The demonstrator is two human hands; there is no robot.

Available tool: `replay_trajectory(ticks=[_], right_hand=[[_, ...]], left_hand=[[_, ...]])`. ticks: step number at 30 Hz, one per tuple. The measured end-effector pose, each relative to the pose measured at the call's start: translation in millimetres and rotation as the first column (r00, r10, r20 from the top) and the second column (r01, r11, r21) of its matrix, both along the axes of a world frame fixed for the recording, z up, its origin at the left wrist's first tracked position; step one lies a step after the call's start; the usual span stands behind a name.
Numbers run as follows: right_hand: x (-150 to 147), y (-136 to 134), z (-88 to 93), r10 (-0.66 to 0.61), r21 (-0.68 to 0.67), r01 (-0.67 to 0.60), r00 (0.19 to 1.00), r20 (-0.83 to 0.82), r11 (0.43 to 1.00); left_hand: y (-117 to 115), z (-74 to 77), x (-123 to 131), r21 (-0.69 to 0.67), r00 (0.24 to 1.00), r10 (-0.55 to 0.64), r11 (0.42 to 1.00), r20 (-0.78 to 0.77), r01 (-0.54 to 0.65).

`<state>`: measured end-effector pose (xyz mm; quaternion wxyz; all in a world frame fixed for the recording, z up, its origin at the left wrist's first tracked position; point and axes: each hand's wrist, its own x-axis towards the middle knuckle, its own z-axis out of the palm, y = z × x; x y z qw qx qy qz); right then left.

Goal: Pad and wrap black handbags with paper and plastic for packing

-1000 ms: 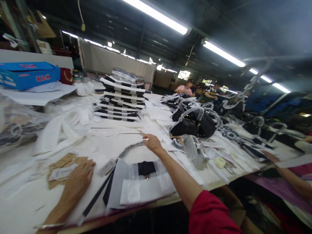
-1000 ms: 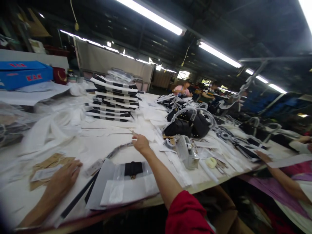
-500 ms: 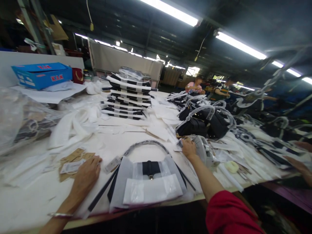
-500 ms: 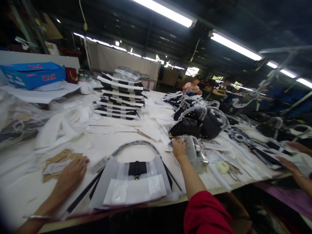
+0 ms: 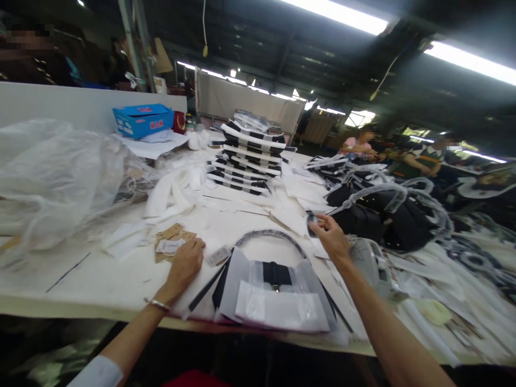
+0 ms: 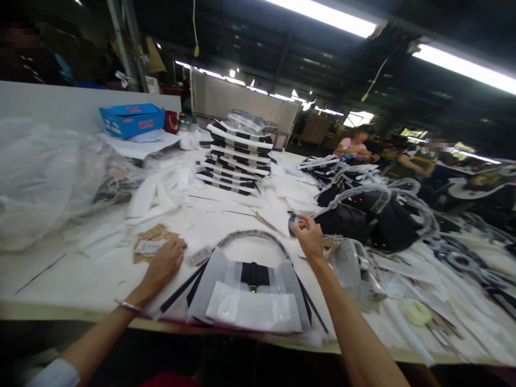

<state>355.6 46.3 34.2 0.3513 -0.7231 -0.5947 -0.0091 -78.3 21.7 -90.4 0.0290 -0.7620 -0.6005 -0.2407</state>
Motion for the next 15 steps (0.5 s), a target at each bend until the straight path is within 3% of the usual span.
replay_trajectory(ticks=[2,6,9,12,15], right_hand=[[-40.4,-6.1,2.2,0.158,-0.082,-0.159,0.987,-0.019,0.984],[-100.2,-15.8,-3.6,0.373,-0.325,-0.352,0.928,0.002,0.878],[-111.1,-12.9,-6.9,0.4,-0.402,-0.376,0.916,-0.024,0.835],[-109.4,-2.4,-7.3,0.379,-0.423,-0.343,0.925,0.003,0.839],[-116.2,10.0,-10.5,0.499,-0.393,-0.437,0.864,0.066,0.809]], left_hand=[[-0.9,0.6,0.7,-0.003,1.0,0.006,1.0,0.009,-0.006],[-2.7,2.6,2.2,-0.017,1.0,0.01,1.0,0.019,-0.01],[-3.7,3.8,2.8,-0.027,1.0,0.008,1.0,0.028,-0.007],[-4.1,4.3,3.0,-0.031,0.999,0.006,1.0,0.036,-0.004],[-4.1,4.3,3.3,-0.032,0.999,0.005,0.999,0.038,-0.004]])
